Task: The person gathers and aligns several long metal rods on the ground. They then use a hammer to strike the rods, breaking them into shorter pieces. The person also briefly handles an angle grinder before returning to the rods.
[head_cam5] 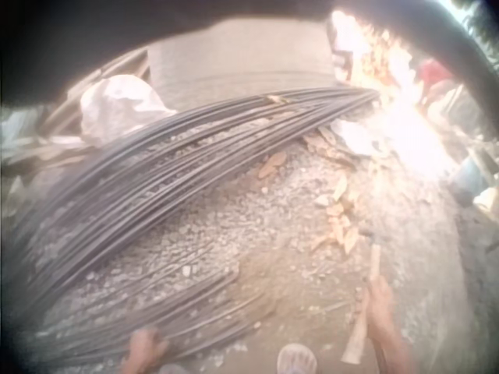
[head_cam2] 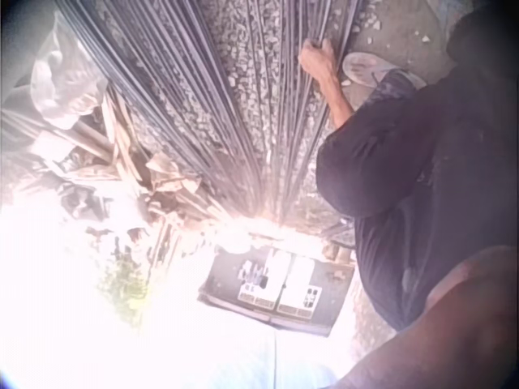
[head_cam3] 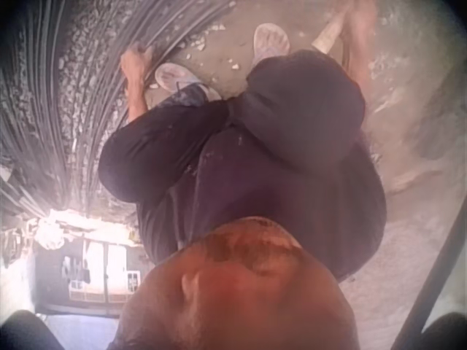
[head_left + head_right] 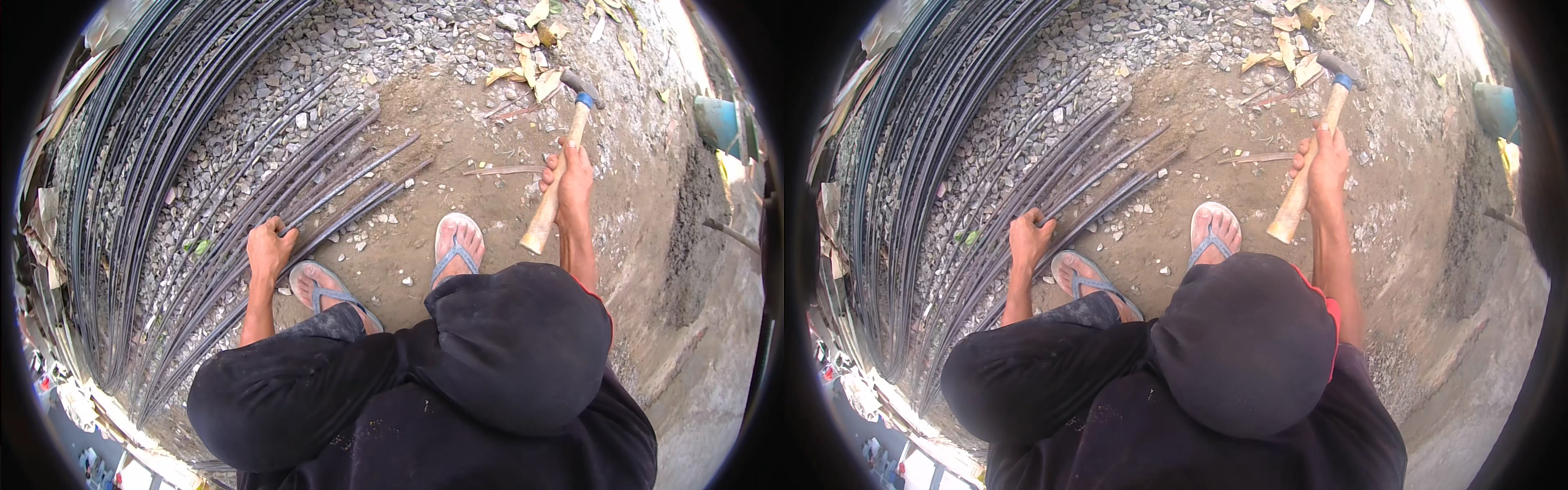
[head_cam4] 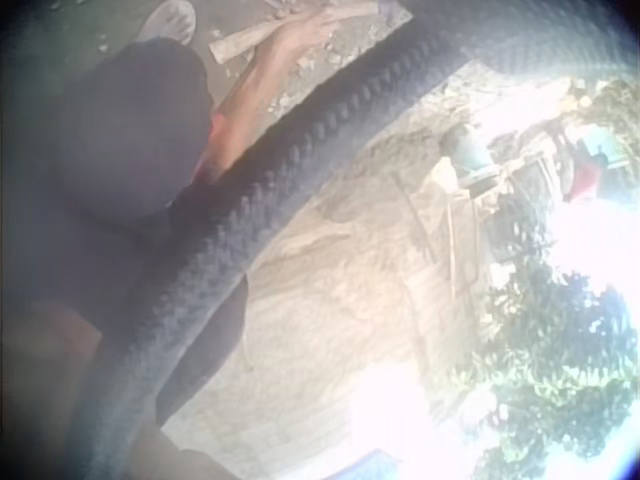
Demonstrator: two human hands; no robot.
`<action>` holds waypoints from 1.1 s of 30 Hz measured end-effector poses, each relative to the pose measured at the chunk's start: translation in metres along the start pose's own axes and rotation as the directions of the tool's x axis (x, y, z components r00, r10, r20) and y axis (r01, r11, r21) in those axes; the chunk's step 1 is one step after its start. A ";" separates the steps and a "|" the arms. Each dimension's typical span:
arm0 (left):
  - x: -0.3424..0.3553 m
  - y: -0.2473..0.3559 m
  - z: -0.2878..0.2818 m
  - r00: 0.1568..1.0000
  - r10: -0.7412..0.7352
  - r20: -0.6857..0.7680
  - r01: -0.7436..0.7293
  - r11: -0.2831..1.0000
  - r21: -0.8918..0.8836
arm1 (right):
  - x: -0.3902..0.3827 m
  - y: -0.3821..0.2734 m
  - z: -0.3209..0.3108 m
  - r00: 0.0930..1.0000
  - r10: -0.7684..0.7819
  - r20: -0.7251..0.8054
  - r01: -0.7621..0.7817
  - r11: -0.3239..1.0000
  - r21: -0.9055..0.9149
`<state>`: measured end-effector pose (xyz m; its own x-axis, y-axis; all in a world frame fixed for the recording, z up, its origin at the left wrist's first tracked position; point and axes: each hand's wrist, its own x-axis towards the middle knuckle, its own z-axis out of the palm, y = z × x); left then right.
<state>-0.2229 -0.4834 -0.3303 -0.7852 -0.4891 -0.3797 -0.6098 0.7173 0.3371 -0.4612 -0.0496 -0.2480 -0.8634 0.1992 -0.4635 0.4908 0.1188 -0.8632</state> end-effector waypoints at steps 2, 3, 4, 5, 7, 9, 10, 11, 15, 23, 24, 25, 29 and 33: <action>0.002 0.001 0.000 0.999 -0.006 0.033 0.005 1.000 0.015 | -0.008 0.014 0.011 0.987 0.089 0.137 -0.073 0.991 -0.115; 0.003 0.001 -0.001 1.000 -0.003 0.007 0.003 1.000 -0.002 | -0.019 0.024 0.014 0.930 0.192 0.314 -0.132 0.970 -0.202; 0.004 0.001 -0.002 1.000 -0.019 0.012 0.019 1.000 -0.012 | -0.028 0.032 0.016 0.829 0.302 0.471 -0.172 0.939 -0.299; 0.005 0.000 -0.003 0.999 -0.036 0.017 0.036 0.999 -0.025 | -0.034 0.038 0.021 0.800 0.324 0.505 -0.212 0.940 -0.268; 0.006 -0.001 -0.005 1.000 -0.017 0.021 0.018 0.998 -0.052 | -0.039 0.040 0.018 0.691 0.333 0.641 -0.289 0.941 -0.177; 0.005 -0.003 -0.006 1.000 -0.002 0.011 0.002 0.998 -0.061 | -0.029 0.025 0.008 0.847 0.261 0.462 -0.208 0.964 -0.164; 0.005 -0.004 -0.006 1.000 -0.014 0.008 0.014 0.998 -0.058 | -0.022 0.012 -0.002 0.890 0.199 0.410 -0.162 0.979 -0.124; 0.005 -0.004 -0.006 1.000 -0.020 0.005 0.021 0.998 -0.057 | -0.010 -0.003 -0.012 0.948 0.122 0.294 -0.091 0.989 -0.118; 0.005 -0.005 -0.004 0.999 -0.045 0.002 0.045 0.996 -0.078 | 0.019 -0.022 -0.004 0.975 -0.122 -0.184 0.135 0.989 0.060; 0.007 -0.011 -0.008 0.999 -0.035 0.023 0.038 0.992 -0.119 | -0.026 0.032 0.013 0.718 0.270 0.641 -0.251 0.960 -0.123; 0.007 -0.012 -0.007 0.999 -0.033 0.011 0.034 0.992 -0.123 | -0.016 0.020 0.003 0.812 0.276 0.515 -0.224 0.961 -0.161; 0.006 -0.013 -0.008 0.999 -0.035 0.021 0.037 0.994 -0.107 | -0.009 0.005 -0.012 0.848 0.189 0.495 -0.159 0.982 -0.103; 0.005 -0.012 -0.008 0.996 -0.080 0.040 0.086 0.985 -0.151 | 0.026 -0.031 -0.017 0.997 -0.006 -0.078 0.013 0.996 0.088; 0.005 -0.010 -0.010 1.000 -0.017 0.014 0.019 0.992 -0.127 | -0.008 0.016 0.026 0.996 0.050 0.074 -0.042 0.993 -0.113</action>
<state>-0.2224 -0.4982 -0.3266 -0.7730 -0.4943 -0.3976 -0.6332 0.6390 0.4367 -0.4499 -0.0748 -0.2631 -0.8440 0.1321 -0.5198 0.5363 0.2193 -0.8151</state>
